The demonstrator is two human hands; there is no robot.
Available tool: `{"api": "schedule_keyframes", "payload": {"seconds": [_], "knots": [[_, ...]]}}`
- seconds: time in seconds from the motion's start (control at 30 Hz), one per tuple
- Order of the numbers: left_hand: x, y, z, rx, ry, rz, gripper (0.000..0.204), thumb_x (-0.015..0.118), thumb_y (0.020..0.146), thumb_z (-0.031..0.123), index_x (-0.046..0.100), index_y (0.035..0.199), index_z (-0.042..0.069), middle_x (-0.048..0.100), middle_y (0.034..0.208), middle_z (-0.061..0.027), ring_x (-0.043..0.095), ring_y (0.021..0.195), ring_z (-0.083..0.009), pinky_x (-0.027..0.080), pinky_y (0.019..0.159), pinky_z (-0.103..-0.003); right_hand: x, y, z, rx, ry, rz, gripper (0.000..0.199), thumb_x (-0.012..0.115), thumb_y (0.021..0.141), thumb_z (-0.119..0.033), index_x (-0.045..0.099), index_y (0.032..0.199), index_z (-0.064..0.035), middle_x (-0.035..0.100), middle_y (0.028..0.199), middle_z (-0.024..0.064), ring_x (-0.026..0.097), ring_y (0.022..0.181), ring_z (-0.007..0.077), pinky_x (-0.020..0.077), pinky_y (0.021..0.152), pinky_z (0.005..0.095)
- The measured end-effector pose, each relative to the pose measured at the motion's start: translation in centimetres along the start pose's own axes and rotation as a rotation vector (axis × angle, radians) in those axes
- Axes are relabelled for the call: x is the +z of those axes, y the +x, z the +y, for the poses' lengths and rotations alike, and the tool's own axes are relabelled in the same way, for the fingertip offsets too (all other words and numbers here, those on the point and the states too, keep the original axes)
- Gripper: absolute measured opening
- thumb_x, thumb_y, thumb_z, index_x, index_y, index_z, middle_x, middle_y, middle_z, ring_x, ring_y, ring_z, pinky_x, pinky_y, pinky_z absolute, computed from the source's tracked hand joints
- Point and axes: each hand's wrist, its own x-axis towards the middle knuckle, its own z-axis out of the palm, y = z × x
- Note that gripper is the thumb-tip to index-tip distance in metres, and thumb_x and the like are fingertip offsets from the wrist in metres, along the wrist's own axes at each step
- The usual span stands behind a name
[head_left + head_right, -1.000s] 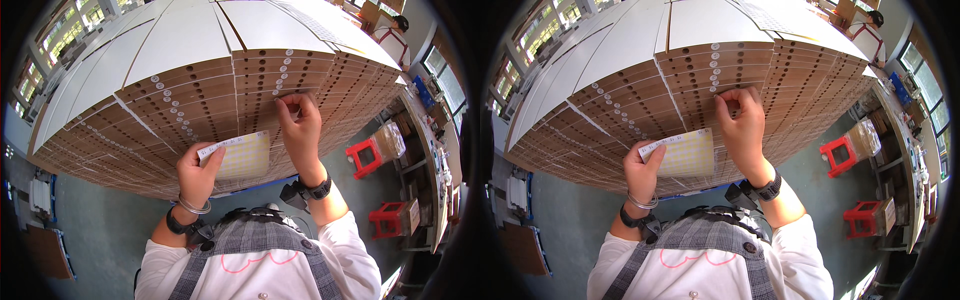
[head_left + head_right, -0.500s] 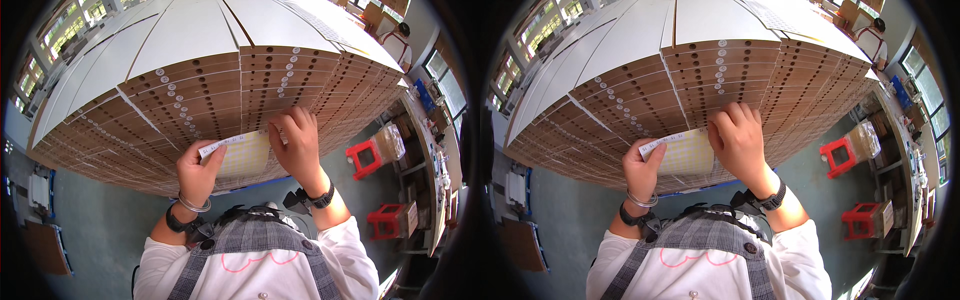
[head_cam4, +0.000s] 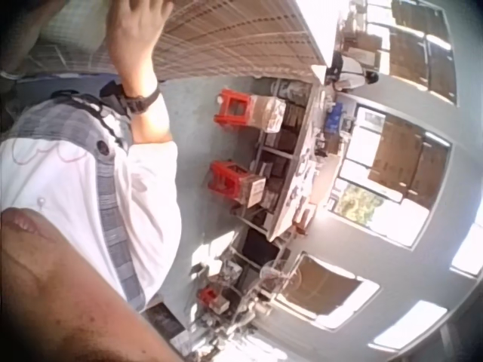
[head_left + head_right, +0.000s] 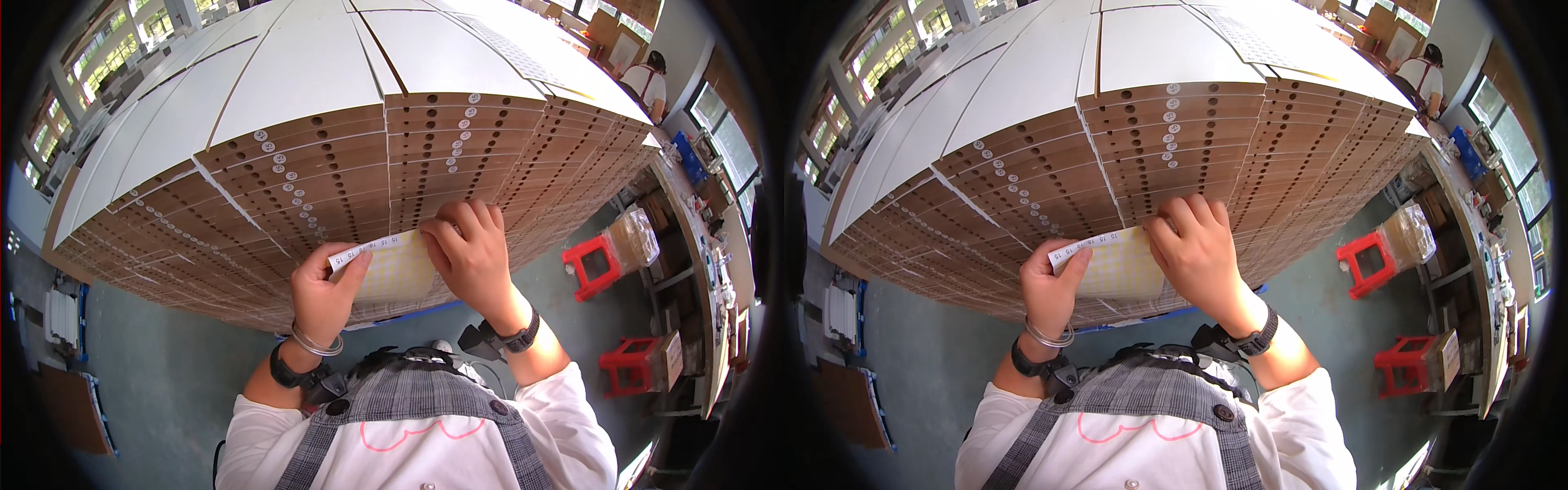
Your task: Applying circular numbered stickers to a large stack of boards in a manufacturing environment.
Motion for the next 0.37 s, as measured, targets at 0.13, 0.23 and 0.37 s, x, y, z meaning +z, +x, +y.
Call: {"api": "schedule_keyframes", "payload": {"seconds": [0.13,0.23,0.37], "knots": [[-0.06,0.17,-0.14,-0.013,-0.003,0.009,0.015,0.068,0.080,0.008,0.063,0.089,-0.003,0.065,0.076,-0.0037,0.057,0.068,-0.0053,0.046,0.060,-0.021,-0.04,0.05,-0.27,0.001,-0.001,-0.011,0.017,0.066,0.068,-0.007,0.059,0.083,-0.0101,0.052,0.081,0.0025,0.050,0.076,0.0205,0.0362,0.067,0.0323],[-0.27,0.38,-0.70,-0.024,-0.030,0.027,0.015,0.068,0.080,0.009,0.062,0.089,-0.002,0.064,0.076,-0.0034,0.056,0.068,-0.0054,0.046,0.061,-0.021,0.17,0.16,-0.13,0.085,0.133,0.032,0.016,0.064,0.069,-0.002,0.058,0.082,-0.0086,0.052,0.081,0.0039,0.051,0.076,0.0216,0.0379,0.067,0.0338],[-0.32,0.64,-1.00,-0.027,-0.075,0.070,0.016,0.069,0.079,0.009,0.062,0.089,-0.001,0.064,0.077,-0.0031,0.056,0.068,-0.0054,0.045,0.062,-0.020,0.41,0.79,0.44,0.606,0.547,0.140,0.015,0.058,0.073,0.005,0.057,0.082,-0.0067,0.052,0.081,0.0056,0.053,0.080,0.0221,0.0425,0.074,0.0370]]}}
